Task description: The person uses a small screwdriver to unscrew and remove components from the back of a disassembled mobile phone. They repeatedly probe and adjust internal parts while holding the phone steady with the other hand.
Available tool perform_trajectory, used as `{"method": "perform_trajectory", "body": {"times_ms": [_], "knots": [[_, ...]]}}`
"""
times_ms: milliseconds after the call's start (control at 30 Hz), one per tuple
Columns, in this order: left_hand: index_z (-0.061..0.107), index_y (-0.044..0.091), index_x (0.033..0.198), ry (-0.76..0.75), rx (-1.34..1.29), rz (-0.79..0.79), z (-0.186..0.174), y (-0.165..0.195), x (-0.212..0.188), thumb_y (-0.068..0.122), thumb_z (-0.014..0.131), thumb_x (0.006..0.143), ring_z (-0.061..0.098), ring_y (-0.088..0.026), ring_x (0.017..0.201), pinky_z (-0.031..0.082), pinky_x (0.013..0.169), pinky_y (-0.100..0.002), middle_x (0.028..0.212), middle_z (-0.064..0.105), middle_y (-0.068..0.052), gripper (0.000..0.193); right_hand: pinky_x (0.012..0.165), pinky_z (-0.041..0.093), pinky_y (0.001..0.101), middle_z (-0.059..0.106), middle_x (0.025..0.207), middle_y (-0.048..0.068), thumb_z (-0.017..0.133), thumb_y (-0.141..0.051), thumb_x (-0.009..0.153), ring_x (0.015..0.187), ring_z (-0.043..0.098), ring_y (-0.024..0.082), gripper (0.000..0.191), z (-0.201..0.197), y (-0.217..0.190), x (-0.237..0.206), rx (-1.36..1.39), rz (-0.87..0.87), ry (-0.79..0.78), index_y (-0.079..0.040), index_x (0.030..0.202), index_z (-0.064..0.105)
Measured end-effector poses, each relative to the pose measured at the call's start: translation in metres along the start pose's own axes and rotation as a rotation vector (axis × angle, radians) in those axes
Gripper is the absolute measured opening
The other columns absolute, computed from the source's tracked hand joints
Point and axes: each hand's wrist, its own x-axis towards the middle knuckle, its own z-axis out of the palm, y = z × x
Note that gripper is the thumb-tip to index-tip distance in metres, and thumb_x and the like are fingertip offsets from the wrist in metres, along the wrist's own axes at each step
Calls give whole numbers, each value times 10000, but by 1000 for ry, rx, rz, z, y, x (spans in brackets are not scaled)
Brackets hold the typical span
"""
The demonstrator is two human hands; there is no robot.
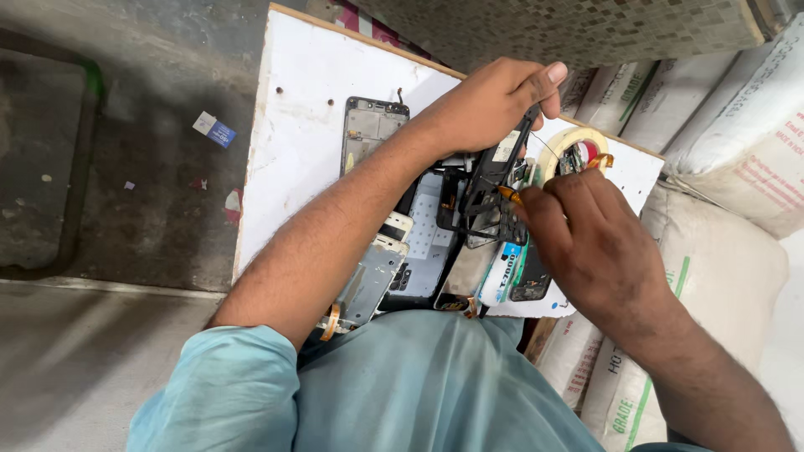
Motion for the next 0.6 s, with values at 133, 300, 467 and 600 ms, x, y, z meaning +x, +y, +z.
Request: {"method": "perform_trajectory", "body": {"times_ms": [133,300,467,600], "knots": [[747,79,875,-3,7,-16,1,1,-1,579,358,1045,739,-188,838,576,822,-373,825,750,-34,656,781,559,356,619,973,109,754,-37,866,905,606,247,189,3,1,-1,-76,-37,4,-6,1042,692],[757,91,880,3,25,-2,0,1,-1,586,348,1046,744,-187,867,569,843,-386,837,754,-33,663,708,531,391,562,828,102,814,-162,928,815,578,255,201,10,-1,2,-8,107,-79,-31,895,665],[763,85,878,26,32,29,0,1,-1,569,360,1056,740,-195,892,556,860,-402,847,757,-40,655,764,542,395,578,918,123,789,-132,883,877,584,277,240,3,0,4,62,27,14,15,1016,654],[752,89,884,3,30,-44,0,3,-2,554,361,1049,748,-212,853,570,843,-398,815,748,-51,629,766,558,365,623,994,121,744,-18,828,909,604,261,247,-2,-2,5,-43,-46,-21,4,1061,668]]}}
